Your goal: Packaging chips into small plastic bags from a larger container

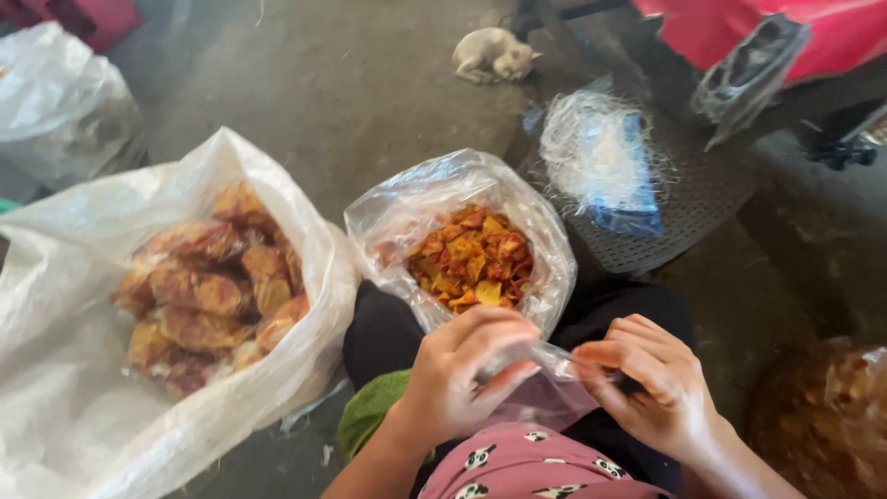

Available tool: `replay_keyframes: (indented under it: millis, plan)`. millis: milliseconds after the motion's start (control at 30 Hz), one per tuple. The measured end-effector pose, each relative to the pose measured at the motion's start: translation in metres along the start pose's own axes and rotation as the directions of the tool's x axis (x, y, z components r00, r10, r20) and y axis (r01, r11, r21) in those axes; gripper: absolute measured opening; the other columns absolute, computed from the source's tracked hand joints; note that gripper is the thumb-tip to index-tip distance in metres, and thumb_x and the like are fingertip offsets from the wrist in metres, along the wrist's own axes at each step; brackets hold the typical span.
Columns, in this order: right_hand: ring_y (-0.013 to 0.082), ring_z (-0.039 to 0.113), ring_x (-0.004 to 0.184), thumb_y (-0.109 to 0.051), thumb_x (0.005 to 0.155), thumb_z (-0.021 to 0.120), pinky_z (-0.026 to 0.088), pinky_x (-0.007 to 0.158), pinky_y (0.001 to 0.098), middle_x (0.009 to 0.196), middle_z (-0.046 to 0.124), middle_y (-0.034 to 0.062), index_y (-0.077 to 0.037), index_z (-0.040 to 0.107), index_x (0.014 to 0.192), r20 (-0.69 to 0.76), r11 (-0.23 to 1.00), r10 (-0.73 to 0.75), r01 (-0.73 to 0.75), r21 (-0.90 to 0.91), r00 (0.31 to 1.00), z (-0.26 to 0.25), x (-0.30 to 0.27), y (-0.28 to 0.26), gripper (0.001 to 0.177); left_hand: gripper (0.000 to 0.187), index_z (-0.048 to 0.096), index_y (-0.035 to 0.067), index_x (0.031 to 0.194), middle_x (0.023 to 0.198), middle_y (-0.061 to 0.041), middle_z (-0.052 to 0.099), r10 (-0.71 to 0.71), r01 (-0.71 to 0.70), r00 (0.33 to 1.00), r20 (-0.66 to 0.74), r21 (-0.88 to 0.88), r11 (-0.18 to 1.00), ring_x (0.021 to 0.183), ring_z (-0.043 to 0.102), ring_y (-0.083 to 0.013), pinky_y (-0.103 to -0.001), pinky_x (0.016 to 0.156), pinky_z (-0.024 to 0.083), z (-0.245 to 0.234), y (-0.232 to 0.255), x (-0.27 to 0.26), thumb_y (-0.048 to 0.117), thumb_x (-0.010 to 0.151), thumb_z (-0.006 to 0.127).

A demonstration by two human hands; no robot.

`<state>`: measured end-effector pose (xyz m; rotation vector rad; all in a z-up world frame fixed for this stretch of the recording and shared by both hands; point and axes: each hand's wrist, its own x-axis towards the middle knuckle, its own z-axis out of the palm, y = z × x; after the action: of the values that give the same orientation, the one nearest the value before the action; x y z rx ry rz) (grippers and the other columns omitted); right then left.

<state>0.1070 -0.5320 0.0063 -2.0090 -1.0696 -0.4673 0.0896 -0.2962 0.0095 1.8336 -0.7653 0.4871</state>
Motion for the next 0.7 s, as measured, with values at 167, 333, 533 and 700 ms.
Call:
replay_keyframes:
  millis: [167, 333, 533, 700]
  plan:
    - [0.0169, 0.047, 0.051, -0.015, 0.090, 0.069, 0.037, 0.050, 0.0311, 0.067, 0.068, 0.0007, -0.008, 0.073, 0.111, 0.180, 0.920, 0.070, -0.133, 0.368, 0.981, -0.008, -0.002, -0.010, 0.023, 0.010, 0.072, 0.010, 0.105, 0.096, -0.007, 0.072, 0.232, -0.219, 0.972, -0.040, 0.211, 0.953, 0.078, 0.071, -0.0217, -0.035, 0.076, 0.056, 0.004, -0.014, -0.008, 0.019, 0.101, 0.070]
    - [0.0289, 0.074, 0.119, -0.045, 0.092, 0.068, 0.053, 0.110, 0.0415, 0.110, 0.080, 0.0115, -0.004, 0.074, 0.108, 0.116, 0.769, 0.289, -0.303, 0.563, 0.950, -0.028, -0.066, 0.013, 0.044, 0.019, 0.066, 0.011, 0.123, 0.106, -0.005, 0.074, 0.292, -0.292, 0.955, 0.052, -0.012, 0.956, 0.088, 0.076, -0.0199, -0.037, 0.081, 0.056, 0.002, -0.017, -0.005, 0.016, 0.113, 0.051]
    - [0.0159, 0.068, 0.060, -0.021, 0.094, 0.060, 0.058, 0.062, 0.0319, 0.075, 0.072, 0.0008, -0.010, 0.066, 0.091, 0.278, 0.822, -0.137, -0.048, 0.567, 0.951, -0.053, 0.027, -0.001, 0.013, 0.012, 0.067, 0.006, 0.111, 0.125, -0.011, 0.061, 0.311, -0.282, 0.942, 0.125, -0.207, 0.937, 0.111, 0.068, -0.0300, -0.043, 0.101, 0.059, -0.004, -0.012, 0.019, 0.015, 0.108, 0.059]
    - [0.0272, 0.061, 0.079, -0.008, 0.088, 0.063, 0.049, 0.080, 0.0362, 0.086, 0.064, 0.0155, 0.001, 0.064, 0.088, 0.109, 1.000, -0.016, 0.017, -0.005, 0.994, -0.050, 0.017, 0.006, 0.009, 0.014, 0.071, 0.009, 0.100, 0.141, -0.007, 0.053, 0.233, -0.344, 0.932, 0.277, 0.479, 0.807, 0.136, 0.047, -0.0304, -0.043, 0.109, 0.043, -0.012, -0.002, 0.025, 0.022, 0.104, 0.065]
